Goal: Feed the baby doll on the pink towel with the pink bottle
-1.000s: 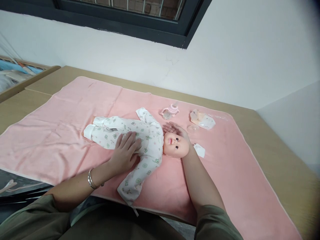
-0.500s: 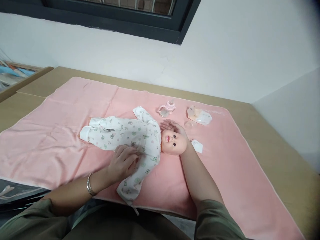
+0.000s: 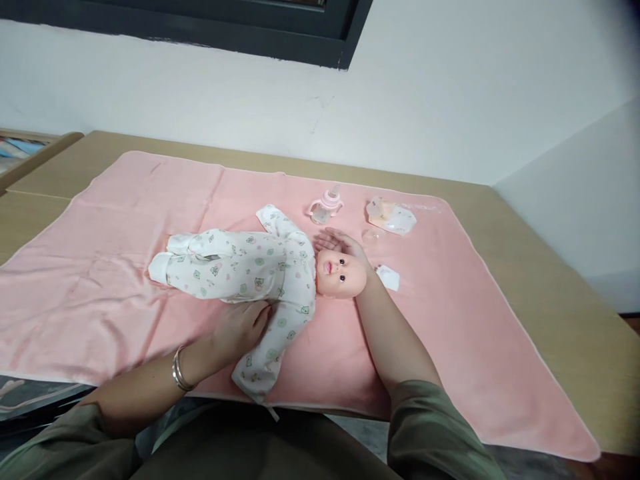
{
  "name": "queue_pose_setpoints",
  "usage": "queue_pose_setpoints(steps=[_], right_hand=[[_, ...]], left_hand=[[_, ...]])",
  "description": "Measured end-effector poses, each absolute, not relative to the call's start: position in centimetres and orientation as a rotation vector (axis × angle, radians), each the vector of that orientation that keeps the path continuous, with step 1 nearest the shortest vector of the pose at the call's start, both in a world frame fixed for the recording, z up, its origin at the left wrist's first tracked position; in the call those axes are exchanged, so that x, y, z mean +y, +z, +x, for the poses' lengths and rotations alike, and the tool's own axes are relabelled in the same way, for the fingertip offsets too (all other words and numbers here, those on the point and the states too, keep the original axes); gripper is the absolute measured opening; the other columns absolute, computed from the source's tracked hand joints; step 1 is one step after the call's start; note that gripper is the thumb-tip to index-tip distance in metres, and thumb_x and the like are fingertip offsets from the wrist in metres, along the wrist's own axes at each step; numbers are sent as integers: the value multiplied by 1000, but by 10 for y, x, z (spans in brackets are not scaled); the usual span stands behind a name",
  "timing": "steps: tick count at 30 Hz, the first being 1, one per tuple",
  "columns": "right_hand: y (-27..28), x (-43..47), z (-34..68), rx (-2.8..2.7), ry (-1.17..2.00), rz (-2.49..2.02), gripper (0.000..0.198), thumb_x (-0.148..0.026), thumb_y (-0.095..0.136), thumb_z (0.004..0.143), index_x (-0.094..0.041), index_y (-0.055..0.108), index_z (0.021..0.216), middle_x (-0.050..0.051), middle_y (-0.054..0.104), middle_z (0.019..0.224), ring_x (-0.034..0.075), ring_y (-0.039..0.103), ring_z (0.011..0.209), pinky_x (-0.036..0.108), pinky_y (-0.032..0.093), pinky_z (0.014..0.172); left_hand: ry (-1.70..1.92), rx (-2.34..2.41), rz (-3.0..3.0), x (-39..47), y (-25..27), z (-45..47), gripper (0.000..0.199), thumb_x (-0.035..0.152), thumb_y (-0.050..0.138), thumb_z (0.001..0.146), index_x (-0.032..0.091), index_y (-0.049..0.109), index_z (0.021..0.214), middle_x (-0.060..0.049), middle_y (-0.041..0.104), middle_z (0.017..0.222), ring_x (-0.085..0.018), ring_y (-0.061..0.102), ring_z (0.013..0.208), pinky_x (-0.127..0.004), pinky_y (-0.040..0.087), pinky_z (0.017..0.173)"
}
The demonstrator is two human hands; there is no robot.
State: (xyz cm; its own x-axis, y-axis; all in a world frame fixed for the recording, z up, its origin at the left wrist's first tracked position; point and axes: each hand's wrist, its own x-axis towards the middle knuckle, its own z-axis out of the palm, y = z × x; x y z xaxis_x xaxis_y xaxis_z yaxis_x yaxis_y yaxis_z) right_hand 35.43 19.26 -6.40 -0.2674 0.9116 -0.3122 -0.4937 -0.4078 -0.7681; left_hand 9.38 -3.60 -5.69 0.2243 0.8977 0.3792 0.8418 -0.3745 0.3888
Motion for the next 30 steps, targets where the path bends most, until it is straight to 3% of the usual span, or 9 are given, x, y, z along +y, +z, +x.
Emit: queue_pose_setpoints(steps=[7, 15, 20, 30], right_hand=[[-63, 192, 354, -696, 1809, -921, 24, -24, 69, 78, -20, 64, 102, 9, 74, 102, 21, 72, 100, 34, 63, 87], [-60, 191, 353, -689, 1831, -887, 26, -24, 73, 77, -22, 63, 101, 7, 75, 100, 22, 72, 97, 36, 64, 86], [-64, 195, 355, -674, 1834, -896, 25, -24, 72, 77, -22, 63, 101, 8, 75, 101, 22, 72, 97, 37, 64, 87], [-70, 196, 356, -699, 1806, -907, 27, -26, 69, 78, -19, 66, 104, 11, 73, 104, 24, 71, 101, 38, 63, 90]], left_hand=[[812, 1839, 2299, -30, -60, 92, 22, 27, 54, 101, 20, 73, 92, -4, 78, 82, -20, 71, 70, -33, 48, 61], [760, 1793, 2226, -25, -60, 95, 25, 28, 52, 101, 21, 75, 93, -4, 79, 89, -20, 73, 78, -33, 52, 70], [786, 1864, 2202, -23, -58, 100, 26, 37, 59, 98, 20, 75, 86, -5, 79, 81, -21, 72, 71, -33, 50, 64], [730, 1848, 2216, -23, -52, 102, 27, 30, 54, 100, 18, 74, 88, -8, 78, 83, -22, 72, 73, -34, 50, 67]])
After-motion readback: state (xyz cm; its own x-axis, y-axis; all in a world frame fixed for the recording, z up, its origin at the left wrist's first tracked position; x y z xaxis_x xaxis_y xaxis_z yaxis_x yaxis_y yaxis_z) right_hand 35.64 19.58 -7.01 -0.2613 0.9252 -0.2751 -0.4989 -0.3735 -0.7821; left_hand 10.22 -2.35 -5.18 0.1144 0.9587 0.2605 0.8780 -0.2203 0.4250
